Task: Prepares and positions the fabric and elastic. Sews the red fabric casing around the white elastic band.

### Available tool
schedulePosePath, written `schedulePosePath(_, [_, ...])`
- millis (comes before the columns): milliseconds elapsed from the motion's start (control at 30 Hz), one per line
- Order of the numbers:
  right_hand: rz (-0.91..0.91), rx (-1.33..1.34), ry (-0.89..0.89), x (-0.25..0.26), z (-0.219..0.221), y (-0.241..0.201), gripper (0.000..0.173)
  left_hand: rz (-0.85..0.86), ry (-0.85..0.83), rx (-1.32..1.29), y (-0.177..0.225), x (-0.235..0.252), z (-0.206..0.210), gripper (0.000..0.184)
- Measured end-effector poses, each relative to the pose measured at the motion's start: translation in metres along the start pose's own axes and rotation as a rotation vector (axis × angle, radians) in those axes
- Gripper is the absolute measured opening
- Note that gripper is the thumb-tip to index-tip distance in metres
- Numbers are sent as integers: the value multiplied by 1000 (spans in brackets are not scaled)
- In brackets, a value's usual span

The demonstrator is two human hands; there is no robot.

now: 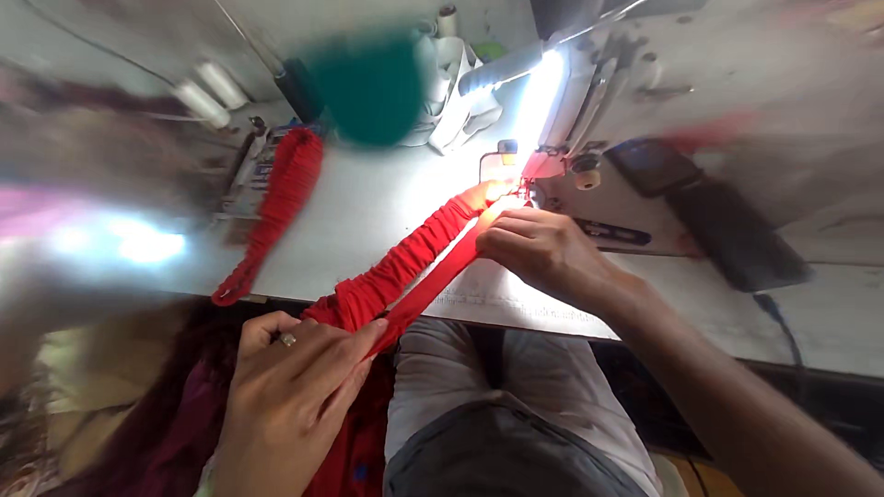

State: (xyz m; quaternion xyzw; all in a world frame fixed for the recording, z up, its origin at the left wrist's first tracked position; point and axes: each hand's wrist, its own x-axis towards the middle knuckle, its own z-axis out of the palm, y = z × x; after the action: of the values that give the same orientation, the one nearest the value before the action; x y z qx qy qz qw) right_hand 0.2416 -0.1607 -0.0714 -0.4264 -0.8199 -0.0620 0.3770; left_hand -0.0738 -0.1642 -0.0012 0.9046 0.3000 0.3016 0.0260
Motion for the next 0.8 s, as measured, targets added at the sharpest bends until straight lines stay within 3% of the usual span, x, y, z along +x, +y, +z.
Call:
schedulePosePath(233, [55,-59,148,-32,-1,-17,15,77,-108,9,6,-6,-2,21])
schedulePosePath(367, [220,-151,98,-81,18,-50,15,156,-419,2,9,-12,11,27])
schedulePosePath(467, [295,-192,99,-105,37,-57,15,167,-634,-132,5,10,46,41])
schedulePosePath(600, [317,-211,141,-106,44,-59,16,43,-542,-457,9,80,135,39])
schedulePosePath(700, [346,-229,173,-108,44,-59,17,51,-386,-335,-17,125,211,39])
schedulePosePath(800, [409,-191,187,-113,43,-60,19,2,-305,-177,-55,169,248,37])
